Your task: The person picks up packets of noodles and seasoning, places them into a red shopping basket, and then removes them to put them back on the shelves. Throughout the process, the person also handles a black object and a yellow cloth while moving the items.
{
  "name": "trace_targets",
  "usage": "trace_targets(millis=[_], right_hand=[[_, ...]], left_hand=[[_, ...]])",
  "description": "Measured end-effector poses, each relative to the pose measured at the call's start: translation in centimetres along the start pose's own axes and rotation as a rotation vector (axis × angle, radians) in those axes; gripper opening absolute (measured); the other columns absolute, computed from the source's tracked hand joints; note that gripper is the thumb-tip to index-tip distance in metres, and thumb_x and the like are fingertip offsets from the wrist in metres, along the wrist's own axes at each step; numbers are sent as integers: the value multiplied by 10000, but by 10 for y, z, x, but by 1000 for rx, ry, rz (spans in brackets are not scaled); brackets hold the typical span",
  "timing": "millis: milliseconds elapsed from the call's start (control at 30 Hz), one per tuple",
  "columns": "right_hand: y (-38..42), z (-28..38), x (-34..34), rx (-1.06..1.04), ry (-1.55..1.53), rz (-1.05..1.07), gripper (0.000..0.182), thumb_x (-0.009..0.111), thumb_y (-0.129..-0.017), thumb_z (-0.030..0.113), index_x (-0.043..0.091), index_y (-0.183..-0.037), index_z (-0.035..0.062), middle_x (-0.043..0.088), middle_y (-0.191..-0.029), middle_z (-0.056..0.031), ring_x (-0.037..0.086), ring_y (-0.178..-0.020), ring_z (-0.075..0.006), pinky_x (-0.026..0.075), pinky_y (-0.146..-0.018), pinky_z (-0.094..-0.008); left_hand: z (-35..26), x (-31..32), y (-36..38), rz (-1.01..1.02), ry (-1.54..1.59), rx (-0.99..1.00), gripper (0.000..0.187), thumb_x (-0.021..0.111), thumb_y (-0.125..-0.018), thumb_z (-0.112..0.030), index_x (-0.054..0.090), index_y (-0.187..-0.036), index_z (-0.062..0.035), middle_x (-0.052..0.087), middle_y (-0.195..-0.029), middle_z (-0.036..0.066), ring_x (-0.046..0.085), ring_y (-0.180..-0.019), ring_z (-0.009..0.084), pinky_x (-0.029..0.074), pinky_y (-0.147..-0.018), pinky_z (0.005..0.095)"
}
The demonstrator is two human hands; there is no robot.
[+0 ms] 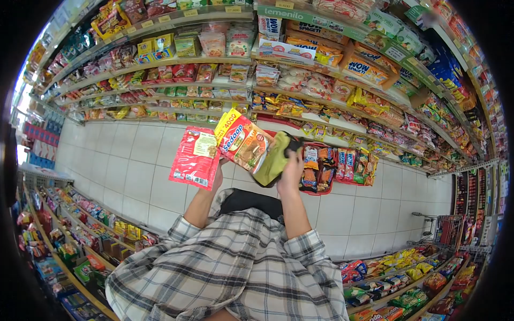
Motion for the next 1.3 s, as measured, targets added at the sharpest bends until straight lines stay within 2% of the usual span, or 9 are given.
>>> trace_targets(millis=[100, 500, 667, 833, 900, 967, 1033, 1133, 1300], right_hand=[[5, 2, 13, 128, -318, 171, 336, 430, -972, 262, 563, -1194, 47, 626, -1158, -90, 613, -1033, -215, 482, -911, -368], [86, 77, 29, -150, -50, -5, 295, 494, -955, 175, 515, -1189, -3, 599, -1151, -97, 602, -1046, -226, 500, -892, -372], [134, 48, 74, 111, -60, 381, 276, 465, -950, 120, 490, -1211, 33, 604, -1146, -120, 619, -1030, -238, 513, -879, -368], [120, 131, 102, -402, -63, 317, 265, 489, -952, 148, 552, -1141, -27, 641, -1069, -121, 656, -940, -244, 529, -841, -389], [122, 142, 131, -633, 183, 393, 254, 548, -931, 172, 605, -1091, -17, 656, -1038, -120, 665, -930, -236, 529, -829, -391], [128, 119, 187, -755, 744, 614, 280, 620, -860, 147, 627, -1089, -15, 637, -1169, -143, 611, -1078, -248, 462, -954, -388], [158, 89, 212, -1276, 949, 773, 351, 658, -756, 154, 643, -1085, 33, 618, -1213, -121, 553, -1167, -307, 394, -1026, -445], [163, 59, 210, -1137, 975, 865, 341, 635, -691, 97, 650, -1026, 35, 619, -1226, -91, 514, -1216, -322, 369, -1035, -437], [200, 49, 176, -955, 713, 1104, 390, 542, -590, -29, 658, -956, 38, 673, -1080, -75, 597, -1022, -287, 398, -895, -403]], left_hand=[[-3, -1, 0, 56, -12, 42, 466, 608, -939, -222, 422, -1332, -55, 527, -1238, 81, 571, -1078, 180, 519, -902, 378], [23, -9, -2, 74, 2, -36, 467, 513, -983, -255, 380, -1378, -45, 487, -1316, 124, 535, -1153, 232, 490, -963, 377], [21, 1, -4, 72, 18, -74, 468, 503, -986, -262, 377, -1380, -44, 481, -1323, 129, 529, -1163, 236, 484, -971, 380], [12, 9, 2, 51, 35, -102, 469, 493, -989, -268, 373, -1383, -43, 474, -1330, 133, 522, -1173, 239, 478, -980, 382], [8, 12, 3, 38, 40, -106, 470, 489, -990, -271, 372, -1384, -42, 472, -1333, 135, 519, -1177, 240, 476, -983, 384], [5, 16, 3, 30, 45, -111, 470, 485, -992, -273, 371, -1385, -42, 469, -1336, 137, 517, -1181, 242, 473, -986, 385], [5, 20, 4, 24, 48, -115, 471, 481, -993, -276, 369, -1386, -42, 466, -1338, 139, 514, -1185, 243, 471, -989, 386], [4, 23, 4, 8, 70, -127, 472, 475, -995, -280, 367, -1387, -41, 462, -1342, 142, 510, -1191, 245, 467, -994, 388], [-4, 20, 11, -30, 121, -157, 473, 465, -998, -286, 364, -1390, -40, 456, -1349, 147, 503, -1200, 248, 461, -1003, 390]])
Point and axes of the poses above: each hand's wrist, its own y-axis away from the middle knuckle, its own x-axis out of the palm, z = x × y, the point moved 10 cm from there along -y, towards the middle knuckle
